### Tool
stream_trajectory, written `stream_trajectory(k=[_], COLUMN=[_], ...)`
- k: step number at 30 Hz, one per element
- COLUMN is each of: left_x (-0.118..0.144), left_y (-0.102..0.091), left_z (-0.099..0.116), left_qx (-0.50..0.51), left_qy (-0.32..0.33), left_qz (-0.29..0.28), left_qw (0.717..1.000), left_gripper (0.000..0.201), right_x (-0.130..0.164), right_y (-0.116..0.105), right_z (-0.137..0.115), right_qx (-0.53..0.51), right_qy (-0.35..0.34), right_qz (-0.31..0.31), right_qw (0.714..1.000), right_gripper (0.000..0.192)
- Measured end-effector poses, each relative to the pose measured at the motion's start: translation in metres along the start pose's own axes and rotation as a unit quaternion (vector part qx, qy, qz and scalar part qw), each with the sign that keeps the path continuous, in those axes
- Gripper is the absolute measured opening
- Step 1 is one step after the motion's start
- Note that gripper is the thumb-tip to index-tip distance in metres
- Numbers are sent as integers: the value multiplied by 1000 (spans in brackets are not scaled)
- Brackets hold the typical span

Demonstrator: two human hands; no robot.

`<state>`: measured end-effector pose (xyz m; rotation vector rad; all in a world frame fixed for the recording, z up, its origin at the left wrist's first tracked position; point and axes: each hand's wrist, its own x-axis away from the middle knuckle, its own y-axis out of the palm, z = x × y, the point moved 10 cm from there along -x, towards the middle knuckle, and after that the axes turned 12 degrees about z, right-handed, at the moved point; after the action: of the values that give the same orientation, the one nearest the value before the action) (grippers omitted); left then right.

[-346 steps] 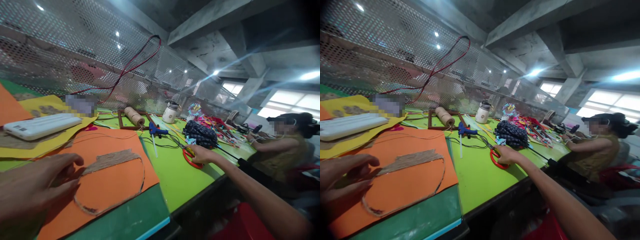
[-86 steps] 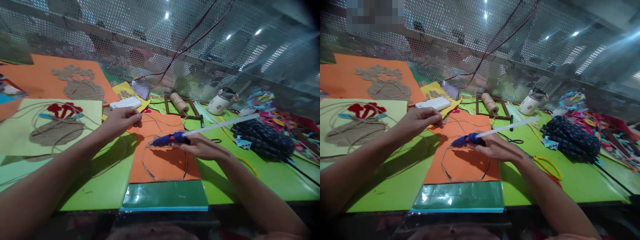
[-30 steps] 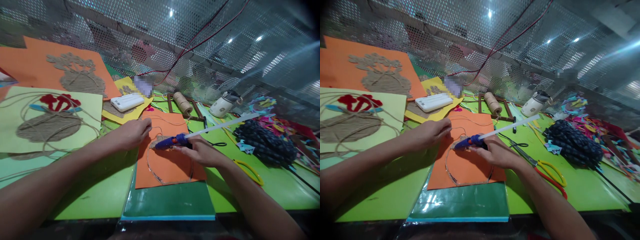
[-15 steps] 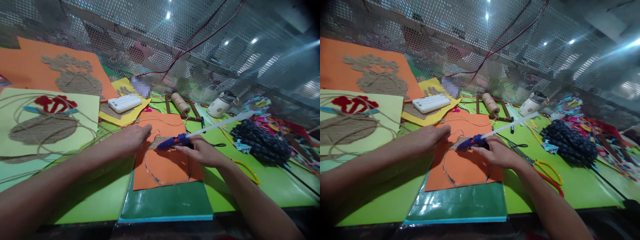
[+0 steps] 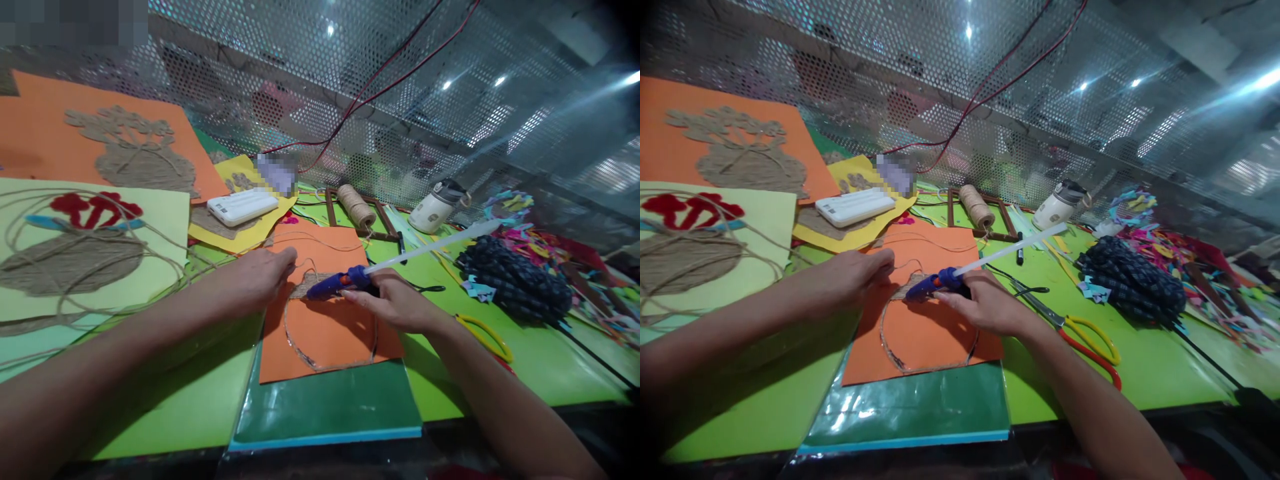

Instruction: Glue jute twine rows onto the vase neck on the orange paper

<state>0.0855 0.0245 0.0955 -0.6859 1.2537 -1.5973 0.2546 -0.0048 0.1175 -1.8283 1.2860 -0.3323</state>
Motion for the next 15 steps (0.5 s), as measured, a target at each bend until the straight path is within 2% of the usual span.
stream_trajectory(k=[4,10,15], left_x=[1,0,-2], left_y=[2,4,6], left_z=[3,0,-2], left_qx=[-7,-6,-13], left_qy=[7,10,8], left_qz=[-20,-20,-20], left_qw=[1000,1000,1000], left_gripper=[13,9,7], right_x=[-1,5,7], right_y=[0,-10,-17], right_z=[3,18,19], right_qx=[12,30,28], right_qy=[3,36,38], right_qz=[-4,1,3], right_qw=[1000,999,999], right_gripper=[34,37,36])
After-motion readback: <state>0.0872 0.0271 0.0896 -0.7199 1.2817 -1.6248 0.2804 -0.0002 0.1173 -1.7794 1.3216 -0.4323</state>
